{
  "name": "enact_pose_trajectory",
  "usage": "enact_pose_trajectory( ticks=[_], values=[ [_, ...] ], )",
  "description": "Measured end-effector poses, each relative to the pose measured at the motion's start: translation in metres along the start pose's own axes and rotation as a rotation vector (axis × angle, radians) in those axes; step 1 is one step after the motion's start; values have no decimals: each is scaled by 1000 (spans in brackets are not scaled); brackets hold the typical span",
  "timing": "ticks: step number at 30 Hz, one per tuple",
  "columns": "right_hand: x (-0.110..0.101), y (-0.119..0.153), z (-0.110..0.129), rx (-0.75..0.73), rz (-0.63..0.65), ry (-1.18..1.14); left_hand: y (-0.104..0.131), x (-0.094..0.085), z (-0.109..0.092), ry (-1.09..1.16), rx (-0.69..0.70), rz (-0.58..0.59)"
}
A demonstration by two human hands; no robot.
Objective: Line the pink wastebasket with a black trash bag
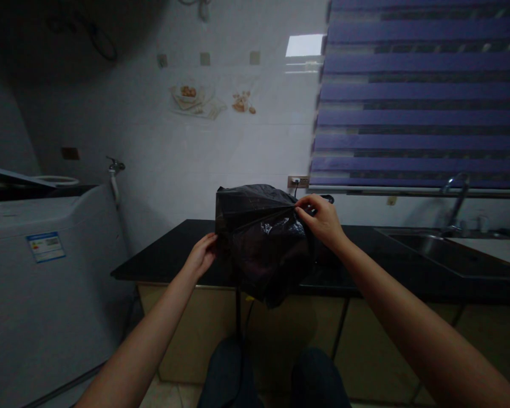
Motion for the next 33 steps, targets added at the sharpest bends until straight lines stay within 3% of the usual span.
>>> enact_pose_trajectory(
  ticks=[33],
  values=[
    [0,3,-2,68,-20,-51,10,7,-6,-8,-30,-55]
  ],
)
Point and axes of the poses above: each hand's wrist, its own y-axis away from the middle knuckle, its own x-axis out of the palm, z = x × y, the point moved 3 cm from there along -y, towards the middle knuckle, and after that the axes turned 2 degrees about z, right-handed, at the moved point
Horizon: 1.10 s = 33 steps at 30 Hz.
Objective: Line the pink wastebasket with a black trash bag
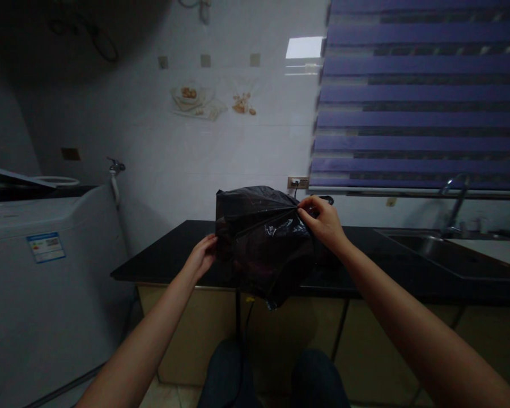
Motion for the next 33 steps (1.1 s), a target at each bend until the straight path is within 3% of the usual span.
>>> enact_pose_trajectory(
  ticks=[33],
  values=[
    [4,12,8,-104,206,77,-6,13,-9,-24,41,93]
  ],
)
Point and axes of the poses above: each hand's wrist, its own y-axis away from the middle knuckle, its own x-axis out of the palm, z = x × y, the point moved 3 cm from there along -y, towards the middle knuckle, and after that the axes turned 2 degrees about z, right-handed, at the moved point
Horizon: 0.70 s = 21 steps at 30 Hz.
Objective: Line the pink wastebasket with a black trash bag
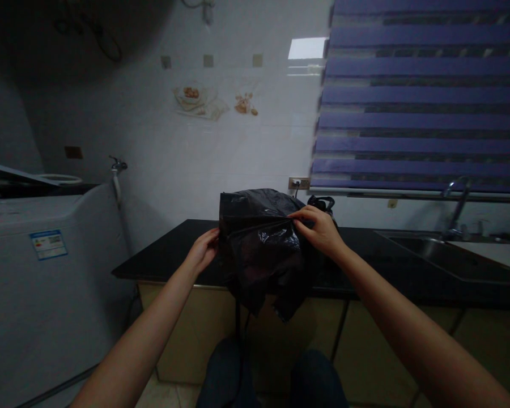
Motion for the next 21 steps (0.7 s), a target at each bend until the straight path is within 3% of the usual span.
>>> enact_pose_trajectory(
  ticks=[13,21],
  values=[
    [4,5,3,-83,127,-55,-4,-5,4,-25,13,-13],
    [3,6,2,-60,135,-69,-2,-5,6,-31,3,-12]
  ],
)
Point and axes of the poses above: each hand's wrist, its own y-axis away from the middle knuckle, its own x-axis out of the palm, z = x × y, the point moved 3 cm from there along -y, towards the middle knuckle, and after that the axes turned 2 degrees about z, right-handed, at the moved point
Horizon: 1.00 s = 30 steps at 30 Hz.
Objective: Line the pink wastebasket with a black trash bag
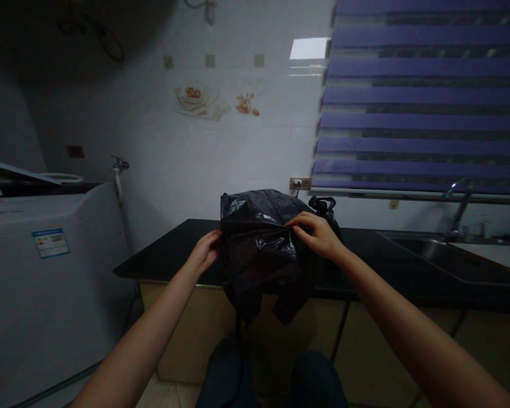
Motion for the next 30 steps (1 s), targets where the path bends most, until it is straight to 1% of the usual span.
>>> enact_pose_trajectory(
  ticks=[4,7,10,13,17,22,30],
  values=[
    [2,0,-3,28,-6,2,0,-2,1,-2,3,-4],
    [5,-2,-7,65,-38,36,-2,-5,3,-9,2,-9],
    [11,-5,-12,97,-68,74,-3,-7,4,-15,-3,-8],
    [19,-8,-16,108,-59,117,-2,-8,5,-18,-6,0],
    [28,-12,-21,115,-37,173,0,-6,4,-16,0,6],
    [35,-15,-27,104,-68,204,3,-3,3,-5,17,1],
    [41,-18,-30,105,-100,278,8,2,1,-2,-6,12]
  ],
)
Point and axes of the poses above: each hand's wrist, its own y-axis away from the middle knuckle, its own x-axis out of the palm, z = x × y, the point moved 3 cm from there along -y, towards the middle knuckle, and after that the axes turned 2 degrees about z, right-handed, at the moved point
